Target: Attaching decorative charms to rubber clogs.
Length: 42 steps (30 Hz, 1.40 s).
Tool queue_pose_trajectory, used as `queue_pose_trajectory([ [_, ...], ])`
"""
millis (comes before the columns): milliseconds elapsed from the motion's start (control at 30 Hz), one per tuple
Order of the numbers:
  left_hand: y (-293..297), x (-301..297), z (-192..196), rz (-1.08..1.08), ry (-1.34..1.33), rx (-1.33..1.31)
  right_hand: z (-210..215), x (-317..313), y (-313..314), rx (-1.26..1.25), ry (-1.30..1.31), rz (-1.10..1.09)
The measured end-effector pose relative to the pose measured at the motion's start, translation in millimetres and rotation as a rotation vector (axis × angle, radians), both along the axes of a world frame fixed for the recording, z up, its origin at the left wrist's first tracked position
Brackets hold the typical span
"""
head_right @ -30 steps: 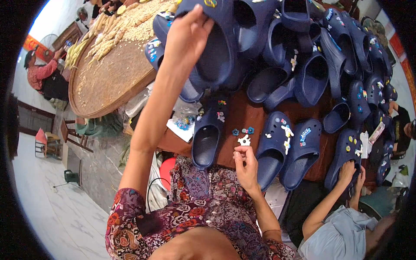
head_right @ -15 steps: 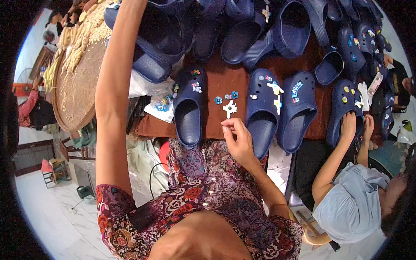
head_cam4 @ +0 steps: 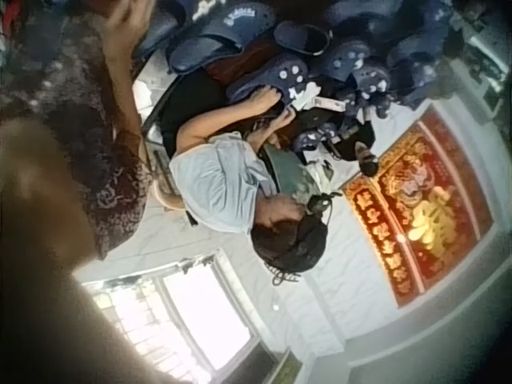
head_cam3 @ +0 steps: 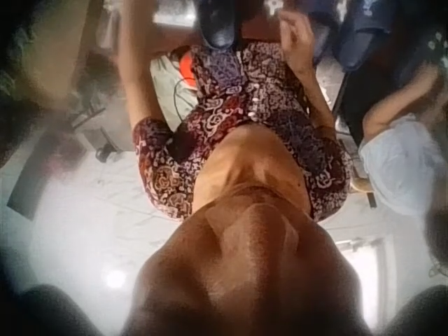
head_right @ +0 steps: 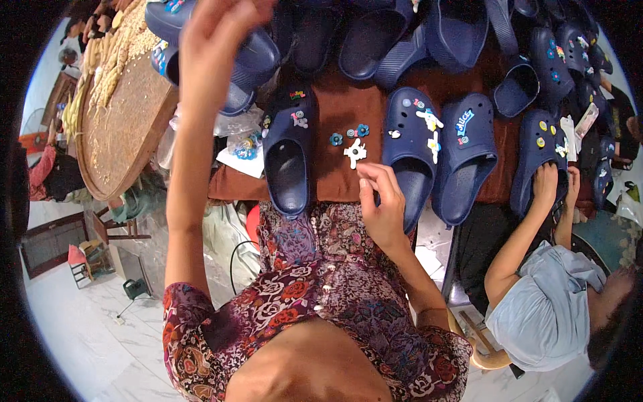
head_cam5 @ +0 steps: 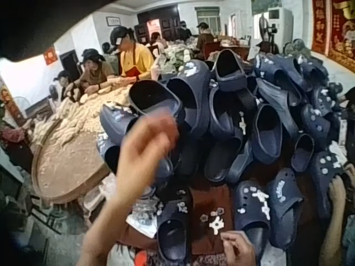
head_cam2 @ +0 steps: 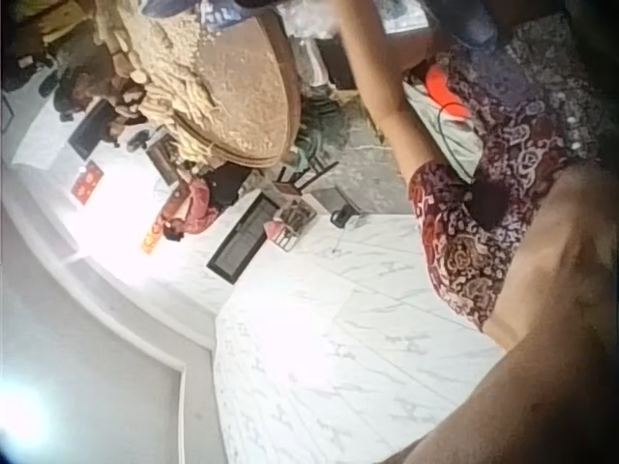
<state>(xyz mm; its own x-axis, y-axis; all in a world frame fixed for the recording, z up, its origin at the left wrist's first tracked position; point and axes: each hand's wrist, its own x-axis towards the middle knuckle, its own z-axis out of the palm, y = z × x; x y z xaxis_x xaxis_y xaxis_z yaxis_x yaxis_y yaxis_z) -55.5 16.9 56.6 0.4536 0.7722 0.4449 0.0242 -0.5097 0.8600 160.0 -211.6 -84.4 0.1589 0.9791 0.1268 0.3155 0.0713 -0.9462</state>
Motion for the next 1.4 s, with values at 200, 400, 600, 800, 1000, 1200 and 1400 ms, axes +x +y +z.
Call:
queue_pose_trajectory([
  [200, -116, 16, -89, 0.116, 0.425, 0.197, 0, -7, 9, -0.042, -0.295, 0.160],
  [400, -176, 19, -138, 0.152, 0.425, 0.113, -31, -19, 38, 0.009, -0.535, 0.156],
  [600, -195, 15, -161, 0.231, 0.511, 0.118, -51, -23, 54, -0.122, -0.660, 0.212],
  [800, -192, 4, -166, 0.198, 0.613, 0.193, -19, -16, 33, 0.035, -0.446, 0.234],
  [1000, -192, -1, -166, 0.170, 0.574, 0.161, 6, 12, 0, 0.284, -0.580, -0.195],
  [1200, -190, -4, -164, 0.180, 0.665, 0.222, -15, 44, 2, 0.071, -0.573, -0.318],
  [1400, -188, -3, -158, 0.164, 0.696, 0.230, -16, 54, 3, 0.009, -0.566, -0.237],
])
